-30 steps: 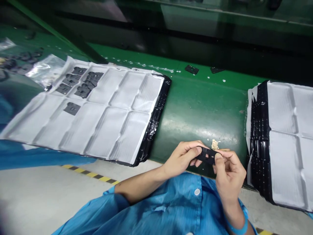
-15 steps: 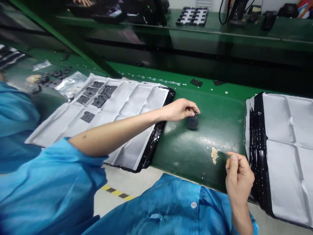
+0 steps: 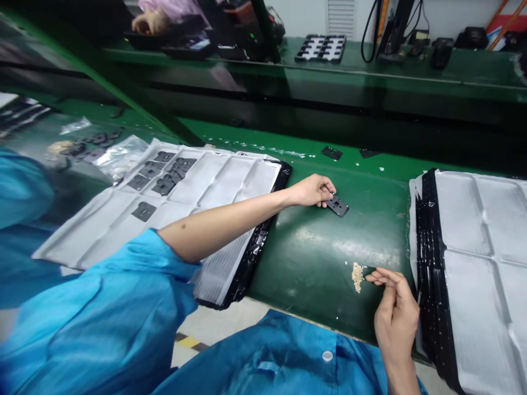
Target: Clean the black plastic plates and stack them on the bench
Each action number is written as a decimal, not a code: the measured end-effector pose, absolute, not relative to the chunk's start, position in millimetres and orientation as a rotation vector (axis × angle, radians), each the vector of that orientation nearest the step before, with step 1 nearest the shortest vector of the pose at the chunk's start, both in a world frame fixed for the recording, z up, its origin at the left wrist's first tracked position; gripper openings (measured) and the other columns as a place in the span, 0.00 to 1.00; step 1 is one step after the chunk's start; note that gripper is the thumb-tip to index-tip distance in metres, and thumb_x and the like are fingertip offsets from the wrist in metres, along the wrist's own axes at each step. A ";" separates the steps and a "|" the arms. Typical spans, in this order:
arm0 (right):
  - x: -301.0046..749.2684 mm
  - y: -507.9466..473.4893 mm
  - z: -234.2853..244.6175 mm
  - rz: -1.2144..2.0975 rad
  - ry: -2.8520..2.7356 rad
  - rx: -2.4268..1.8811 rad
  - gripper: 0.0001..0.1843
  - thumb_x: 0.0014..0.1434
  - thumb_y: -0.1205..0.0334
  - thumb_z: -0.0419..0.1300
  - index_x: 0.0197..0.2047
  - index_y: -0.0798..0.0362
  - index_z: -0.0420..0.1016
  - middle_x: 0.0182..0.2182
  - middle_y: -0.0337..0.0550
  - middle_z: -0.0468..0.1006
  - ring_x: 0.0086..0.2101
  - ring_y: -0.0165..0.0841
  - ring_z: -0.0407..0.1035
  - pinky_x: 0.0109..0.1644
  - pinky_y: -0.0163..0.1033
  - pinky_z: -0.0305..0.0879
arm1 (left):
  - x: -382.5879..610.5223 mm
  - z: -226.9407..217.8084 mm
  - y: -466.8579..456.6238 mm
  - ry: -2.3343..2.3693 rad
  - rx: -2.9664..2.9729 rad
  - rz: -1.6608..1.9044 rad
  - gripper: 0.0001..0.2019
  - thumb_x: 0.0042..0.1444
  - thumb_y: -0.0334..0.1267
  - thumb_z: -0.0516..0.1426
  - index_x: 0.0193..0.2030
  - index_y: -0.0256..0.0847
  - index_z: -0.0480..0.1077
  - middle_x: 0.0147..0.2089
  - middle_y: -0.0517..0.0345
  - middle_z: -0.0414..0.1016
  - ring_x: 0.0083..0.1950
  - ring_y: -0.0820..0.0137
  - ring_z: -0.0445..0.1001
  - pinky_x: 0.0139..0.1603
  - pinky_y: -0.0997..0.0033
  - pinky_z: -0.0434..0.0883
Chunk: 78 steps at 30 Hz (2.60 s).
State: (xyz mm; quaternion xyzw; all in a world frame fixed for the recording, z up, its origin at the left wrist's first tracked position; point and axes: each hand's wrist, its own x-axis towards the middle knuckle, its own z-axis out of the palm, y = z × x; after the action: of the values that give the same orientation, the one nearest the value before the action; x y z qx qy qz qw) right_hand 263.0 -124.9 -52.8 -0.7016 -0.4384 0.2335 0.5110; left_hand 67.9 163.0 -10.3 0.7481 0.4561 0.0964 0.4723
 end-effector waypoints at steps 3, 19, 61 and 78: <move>263.3 -123.6 -55.5 0.536 -1.130 -1.648 0.16 0.78 0.51 0.57 0.48 0.51 0.82 0.44 0.48 0.87 0.42 0.41 0.84 0.50 0.49 0.81 | 49.4 -8.7 159.6 1.178 1.897 0.197 0.03 0.65 0.27 0.63 0.45 0.33 0.76 0.31 0.56 0.81 0.28 0.70 0.82 0.36 0.70 0.78; 269.0 -117.3 -49.4 0.183 -1.435 -1.595 0.07 0.70 0.56 0.70 0.41 0.49 0.87 0.43 0.45 0.90 0.40 0.42 0.85 0.50 0.49 0.80 | 87.8 -12.0 306.1 1.335 2.362 0.275 0.22 0.57 0.32 0.70 0.59 0.31 0.79 0.64 0.38 0.76 0.64 0.53 0.74 0.67 0.62 0.68; 215.0 -137.2 8.9 0.920 -0.986 -1.396 0.11 0.73 0.59 0.61 0.54 0.52 0.83 0.27 0.37 0.79 0.26 0.29 0.74 0.31 0.31 0.72 | 47.6 16.8 -71.8 0.850 1.460 0.606 0.24 0.75 0.55 0.55 0.32 0.39 0.71 0.24 0.61 0.71 0.25 0.74 0.69 0.28 0.75 0.67; 212.5 -134.2 -7.7 0.898 -0.936 -1.386 0.13 0.72 0.52 0.65 0.44 0.50 0.88 0.38 0.45 0.83 0.28 0.31 0.69 0.31 0.36 0.68 | 49.0 2.3 -72.2 0.786 1.727 0.835 0.15 0.78 0.41 0.51 0.38 0.42 0.68 0.30 0.60 0.73 0.29 0.73 0.72 0.34 0.73 0.69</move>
State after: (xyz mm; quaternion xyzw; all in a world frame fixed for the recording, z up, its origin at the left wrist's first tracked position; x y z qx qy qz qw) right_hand 212.5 -134.2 -7.7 -0.5936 -0.4006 0.3847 0.5823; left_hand 49.0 -72.2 2.3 0.7170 0.3262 0.3467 0.5091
